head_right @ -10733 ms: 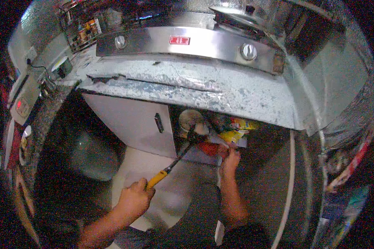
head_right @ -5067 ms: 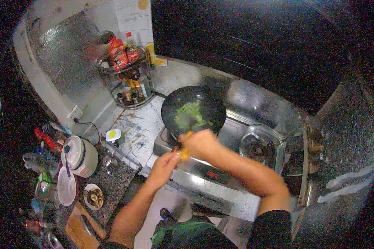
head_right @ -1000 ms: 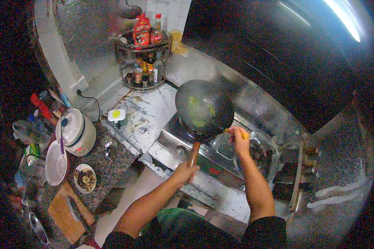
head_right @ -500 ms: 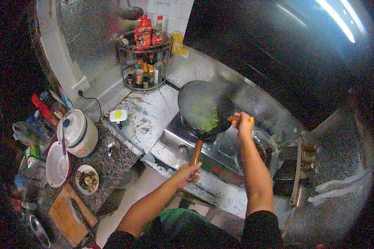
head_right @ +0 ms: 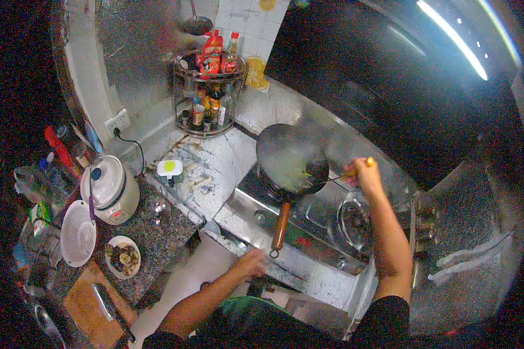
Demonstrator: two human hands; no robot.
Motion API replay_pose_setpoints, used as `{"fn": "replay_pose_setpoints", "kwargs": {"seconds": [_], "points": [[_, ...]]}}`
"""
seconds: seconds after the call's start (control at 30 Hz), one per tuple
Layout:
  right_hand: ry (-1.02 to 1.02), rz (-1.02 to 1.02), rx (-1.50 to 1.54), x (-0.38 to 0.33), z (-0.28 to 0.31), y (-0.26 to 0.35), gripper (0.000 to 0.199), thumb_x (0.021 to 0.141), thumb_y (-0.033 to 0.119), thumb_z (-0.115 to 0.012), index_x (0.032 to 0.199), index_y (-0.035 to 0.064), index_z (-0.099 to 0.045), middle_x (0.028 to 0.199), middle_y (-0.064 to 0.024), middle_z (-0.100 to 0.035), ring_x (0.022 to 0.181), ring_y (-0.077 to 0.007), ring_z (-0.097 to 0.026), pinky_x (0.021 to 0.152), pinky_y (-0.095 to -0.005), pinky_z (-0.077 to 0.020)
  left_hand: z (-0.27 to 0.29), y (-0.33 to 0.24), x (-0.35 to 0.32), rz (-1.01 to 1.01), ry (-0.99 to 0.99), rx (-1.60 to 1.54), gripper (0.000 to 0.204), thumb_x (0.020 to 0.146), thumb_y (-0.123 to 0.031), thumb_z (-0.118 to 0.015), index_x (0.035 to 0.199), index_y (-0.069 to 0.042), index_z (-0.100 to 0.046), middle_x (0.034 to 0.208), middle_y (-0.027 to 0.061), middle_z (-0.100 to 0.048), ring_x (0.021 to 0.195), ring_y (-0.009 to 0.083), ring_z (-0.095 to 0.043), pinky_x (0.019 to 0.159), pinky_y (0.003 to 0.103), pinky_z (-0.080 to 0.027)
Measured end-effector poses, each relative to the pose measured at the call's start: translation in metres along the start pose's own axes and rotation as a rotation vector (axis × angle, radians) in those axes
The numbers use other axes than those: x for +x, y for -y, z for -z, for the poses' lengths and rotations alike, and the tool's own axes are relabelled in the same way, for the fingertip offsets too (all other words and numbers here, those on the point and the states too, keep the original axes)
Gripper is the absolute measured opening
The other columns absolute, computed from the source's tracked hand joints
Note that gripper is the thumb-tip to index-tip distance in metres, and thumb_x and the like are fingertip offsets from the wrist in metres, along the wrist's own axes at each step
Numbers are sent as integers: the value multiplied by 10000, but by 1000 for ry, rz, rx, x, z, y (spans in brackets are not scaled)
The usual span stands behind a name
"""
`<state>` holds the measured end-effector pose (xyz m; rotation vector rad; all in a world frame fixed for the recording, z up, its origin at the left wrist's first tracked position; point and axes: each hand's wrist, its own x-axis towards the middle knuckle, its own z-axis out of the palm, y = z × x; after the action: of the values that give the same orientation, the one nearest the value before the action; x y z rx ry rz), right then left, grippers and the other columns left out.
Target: The person stir-fries vegetables and meat in a wok using a spatula, adds seasoning from containers and a bag, and transfers the cooked food onto a plate after rinsing a dish and the spatula in a sink.
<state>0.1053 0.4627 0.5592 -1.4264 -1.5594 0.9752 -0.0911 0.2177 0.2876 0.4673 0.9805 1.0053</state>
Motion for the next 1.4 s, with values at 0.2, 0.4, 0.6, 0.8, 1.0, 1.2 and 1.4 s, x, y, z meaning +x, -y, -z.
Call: {"fn": "replay_pose_setpoints", "kwargs": {"seconds": [0.2,0.4,0.6,0.8,1.0,1.2,1.4], "points": [[2,-115,10,30,-37,14,237,826,272,-520,848,38,-551,749,-98,-616,500,-188,-560,438,-286,-463,99,69,-73,152,-324,790,342,835,-346,-548,755,-23,-625,698,92,-615,610,178,-569,553,324,-457],[11,57,-92,24,-26,23,192,840,223,-539,833,31,-544,668,-70,-599,463,-162,-560,395,-262,-450,247,287,-150,85,-529,1526,310,846,-234,-449,742,-5,-631,722,166,-606,685,319,-598,694,408,-484],[136,225,-289,60,-66,-20,257,869,236,-518,743,21,-576,612,-55,-568,470,-126,-525,426,-245,-438,223,330,-188,453,-728,890,188,780,-215,-521,678,-84,-610,724,89,-605,722,235,-595,623,386,-465],[219,359,-221,65,-84,15,232,878,219,-502,827,7,-581,681,-59,-595,502,-116,-544,459,-238,-442,212,298,-162,377,-765,678,204,789,-226,-516,695,-73,-611,732,99,-608,707,241,-600,605,386,-472],[15,57,-34,20,-29,-6,233,847,262,-508,884,38,-561,751,-100,-622,515,-154,-570,446,-266,-461,212,294,-154,364,-771,583,221,799,-237,-510,711,-62,-613,740,109,-611,691,248,-604,588,385,-479],[87,-100,-92,32,-9,47,229,796,283,-514,786,54,-520,709,-86,-606,459,-162,-551,362,-247,-422,214,295,-162,367,-784,549,239,809,-248,-505,728,-51,-614,748,119,-614,675,254,-609,570,385,-487],[-50,48,56,39,-31,16,241,834,279,-515,870,42,-535,763,-83,-619,501,-179,-580,424,-282,-478,213,307,-168,350,-776,505,258,818,-259,-499,744,-40,-615,756,130,-617,659,261,-614,553,385,-494]]}}
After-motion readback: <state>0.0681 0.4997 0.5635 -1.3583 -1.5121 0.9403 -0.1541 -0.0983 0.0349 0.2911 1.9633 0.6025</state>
